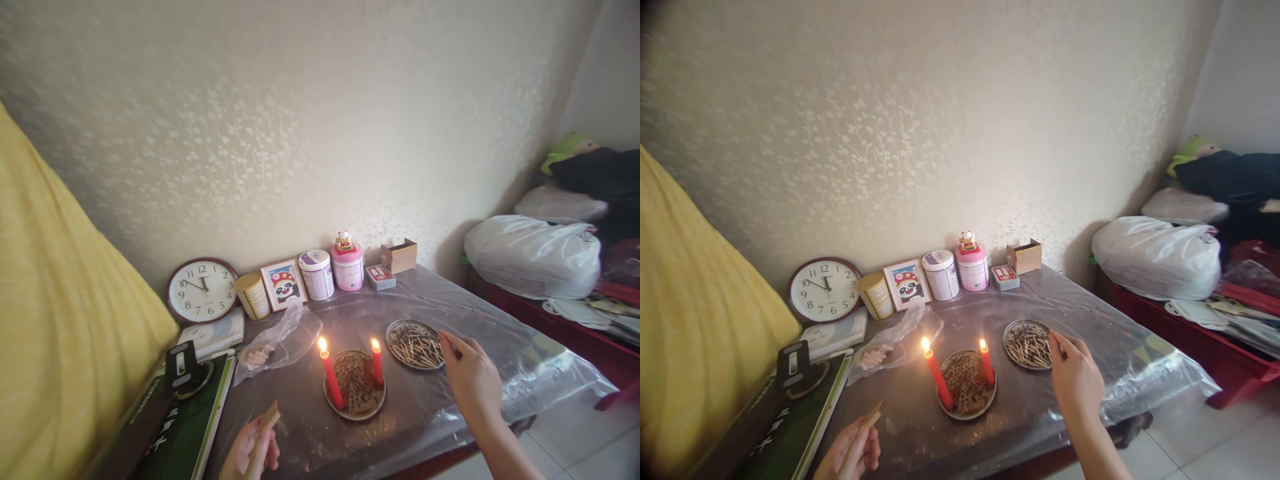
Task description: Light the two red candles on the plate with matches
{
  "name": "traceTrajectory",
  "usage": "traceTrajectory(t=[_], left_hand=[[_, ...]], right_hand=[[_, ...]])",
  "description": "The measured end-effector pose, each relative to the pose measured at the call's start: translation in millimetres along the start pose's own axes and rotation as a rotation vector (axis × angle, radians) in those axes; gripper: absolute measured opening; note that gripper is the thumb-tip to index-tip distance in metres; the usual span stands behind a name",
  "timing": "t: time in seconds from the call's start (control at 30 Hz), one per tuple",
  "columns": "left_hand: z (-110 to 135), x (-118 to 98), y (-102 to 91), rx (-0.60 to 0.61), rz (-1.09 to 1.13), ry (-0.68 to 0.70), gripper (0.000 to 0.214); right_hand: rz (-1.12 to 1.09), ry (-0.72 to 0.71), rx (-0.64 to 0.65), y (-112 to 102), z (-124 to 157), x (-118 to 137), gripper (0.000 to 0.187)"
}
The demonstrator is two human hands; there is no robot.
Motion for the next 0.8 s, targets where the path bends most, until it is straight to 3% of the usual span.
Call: traceTrajectory(t=[0.13, 0.3, 0.4, 0.5, 0.7, 0.8], left_hand=[[11, -8, 2.7, 0.035, -0.017, 0.053, 0.053], [36, -19, 12.8, -0.015, -0.075, 0.152, 0.059], [54, -27, 18.3, -0.148, -0.09, 0.309, 0.059], [64, -32, 23.6, -0.186, -0.141, 0.415, 0.057], [75, -24, 36.6, -0.152, -0.246, 0.554, 0.057], [83, -4, 39.9, -0.148, -0.294, 0.503, 0.055]], right_hand=[[-0.214, -0.128, -0.114, -18, 19, 32, 0.041], [-0.561, -0.307, -0.077, -47, 76, 89, 0.029], [-0.736, -0.441, 0.141, -54, 117, 120, 0.024], [-0.775, -0.448, 0.472, -41, 151, 135, 0.03], [-0.816, -0.13, 0.912, 18, 185, 121, 0.056], [-0.854, -0.025, 1.062, 33, 194, 111, 0.065]])
Point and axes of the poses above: each hand's wrist, its own z-axis away from the middle knuckle, its own y-axis out of the palm, x = y × z, the point moved 2 cm from there along -z, towards the middle knuckle, and after that the axes turned 1 degree about y, right-handed, at the moved point
